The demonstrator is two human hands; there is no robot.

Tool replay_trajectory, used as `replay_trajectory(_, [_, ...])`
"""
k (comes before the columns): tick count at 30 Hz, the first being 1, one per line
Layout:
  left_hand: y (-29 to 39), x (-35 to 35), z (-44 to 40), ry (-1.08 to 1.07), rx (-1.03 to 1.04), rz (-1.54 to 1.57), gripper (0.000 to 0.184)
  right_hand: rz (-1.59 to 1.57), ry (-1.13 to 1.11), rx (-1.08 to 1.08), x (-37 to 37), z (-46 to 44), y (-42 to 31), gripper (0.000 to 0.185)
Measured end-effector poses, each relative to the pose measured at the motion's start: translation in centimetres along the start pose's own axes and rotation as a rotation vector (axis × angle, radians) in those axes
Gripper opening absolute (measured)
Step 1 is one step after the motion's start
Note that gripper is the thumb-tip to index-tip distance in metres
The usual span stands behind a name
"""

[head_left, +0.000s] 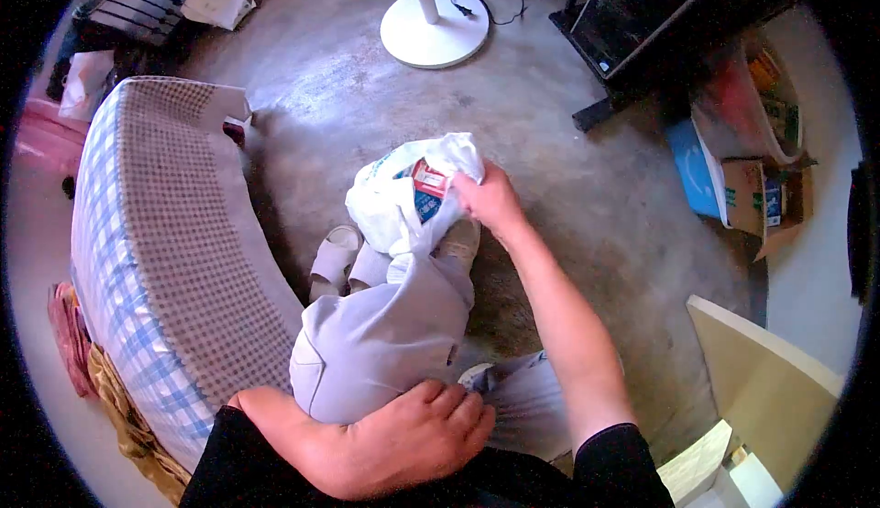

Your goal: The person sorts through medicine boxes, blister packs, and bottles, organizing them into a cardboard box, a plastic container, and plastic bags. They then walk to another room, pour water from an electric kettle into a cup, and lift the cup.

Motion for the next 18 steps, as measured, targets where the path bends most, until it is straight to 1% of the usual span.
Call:
replay_trajectory(1, [0.1,0.1,0.0,0.01,-0.004,0.001,0.044,-0.132,-0.119,0.084,1.8,0.2,-1.0,0.028])
replay_trajectory(2, [0.1,0.3,0.1,-0.01,-0.02,0.006,0.044,-0.039,-0.118,-0.1,3.5,0.2,-1.6,0.028])
replay_trajectory(3, [0.1,0.4,0.1,-0.029,-0.032,0.011,0.044,-0.029,-0.169,0.011,5.4,0.6,-0.9,0.04])
replay_trajectory(4, [0.2,0.5,0.0,-0.044,-0.032,0.012,0.044,0.148,-0.22,-0.026,7.1,1.1,0.3,0.06])
replay_trajectory(5, [0.0,0.4,0.0,-0.036,-0.042,-0.003,0.043,0.191,-0.247,-0.003,8.5,2.5,-0.4,0.072])
replay_trajectory(6, [-0.1,0.1,0.1,-0.016,-0.021,-0.021,0.042,0.343,-0.308,-0.075,9.6,3.6,-1.8,0.077])
replay_trajectory(7, [-0.1,-0.2,-0.3,0.018,0.031,-0.04,0.041,0.428,-0.261,-0.039,10.0,3.8,-0.4,0.073])
replay_trajectory(8, [-0.1,-0.1,-0.3,0.049,0.028,-0.02,0.041,0.457,-0.253,0.029,10.9,3.5,0.8,0.058])
replay_trajectory(9, [0.7,0.2,0.6,0.073,0.014,0.005,0.04,0.462,-0.139,-0.011,12.5,3.6,2.8,0.037])
replay_trajectory(10, [0.5,0.4,0.4,0.102,-0.002,0.017,0.04,0.395,-0.133,-0.053,11.9,2.9,2.4,0.024])
replay_trajectory(11, [0.6,0.1,0.4,0.097,0.0,0.015,0.038,0.341,-0.016,-0.204,11.5,3.0,1.9,0.023])
replay_trajectory(14, [0.2,-0.2,0.6,0.055,-0.034,0.024,0.035,-0.008,0.108,-0.414,9.0,2.3,0.2,0.021])
replay_trajectory(17, [-0.2,0.1,0.1,0.007,-0.025,0.036,0.036,-0.418,-0.029,-0.031,5.1,3.3,-3.6,0.014])
replay_trajectory(18, [-0.2,0.1,0.4,-0.004,-0.027,0.042,0.037,-0.478,-0.029,-0.069,4.1,3.9,-5.4,0.014])
Point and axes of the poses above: each hand's wrist, its own z-axis away from the middle knuckle, its own x-axis out of the palm, y = z × x, the point moved 7 cm from there along -z, towards the middle knuckle, and after that the axes turned 9 degrees about -z, right-handed, at the moved point
